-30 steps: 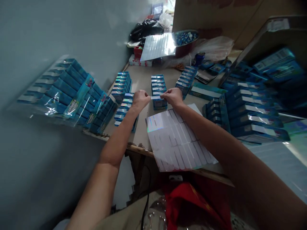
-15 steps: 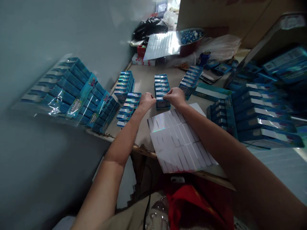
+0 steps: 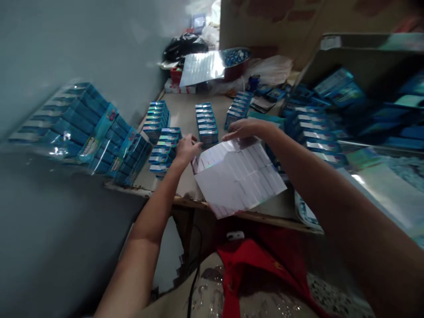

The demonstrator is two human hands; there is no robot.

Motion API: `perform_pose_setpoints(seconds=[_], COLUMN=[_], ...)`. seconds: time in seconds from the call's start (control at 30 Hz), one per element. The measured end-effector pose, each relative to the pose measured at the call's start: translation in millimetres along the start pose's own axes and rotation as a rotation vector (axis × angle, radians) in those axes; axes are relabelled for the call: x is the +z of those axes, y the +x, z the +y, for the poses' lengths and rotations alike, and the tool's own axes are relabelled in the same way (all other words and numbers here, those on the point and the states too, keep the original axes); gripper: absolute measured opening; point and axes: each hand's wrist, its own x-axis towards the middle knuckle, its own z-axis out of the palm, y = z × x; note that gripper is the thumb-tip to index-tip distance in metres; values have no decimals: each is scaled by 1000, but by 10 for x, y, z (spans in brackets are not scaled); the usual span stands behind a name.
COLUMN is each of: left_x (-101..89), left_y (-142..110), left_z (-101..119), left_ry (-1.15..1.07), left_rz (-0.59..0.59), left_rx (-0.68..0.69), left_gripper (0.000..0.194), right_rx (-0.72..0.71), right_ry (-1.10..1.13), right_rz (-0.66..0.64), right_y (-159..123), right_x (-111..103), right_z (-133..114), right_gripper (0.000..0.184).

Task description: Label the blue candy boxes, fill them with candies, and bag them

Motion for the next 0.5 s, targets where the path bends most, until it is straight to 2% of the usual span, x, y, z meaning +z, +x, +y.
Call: perform_pose_setpoints(seconds=[0.07,0.1,0.17,0.2,0.27,0.33,0.4,0.43,0.5], left_x=[-109,-155,-217,-228,-195,-93,56,136,283], left_y=[-227,-341,-525,-585,-655,-710,-787,-832,-924], left_z=[31,37,5,-30,-108,-153,-148,-133,-105], left_ry=[63,57,20,-16,-216,-389,-557,-617,-654], left_rz=[-33,-49,-28,42,315,454,424,376,312], left_rx=[71,99,159,166,146,107,91,91,82], left_gripper=[15,14,10,12,20,27,32,33,33], right_rx=[-25,-43,-109,-131,-290,-365,-335,-267,-27], right_ry=[-58,-61,-39,-22,4,28,117,208,510], right_rz=[-78,-65,59,93,179,338,548,655,814], right_y=[-272,-411,-671,-790,-1037,-1333,-1669,-1839,-2171], right_x=[-102,-134,-200,-253,-435,-731,-1103,-1292,-1610], right_z=[-56,-122,-307,-407,-563,-574,-354,-150,411], right_gripper=[33,35,37,36,25,19,18,23,26])
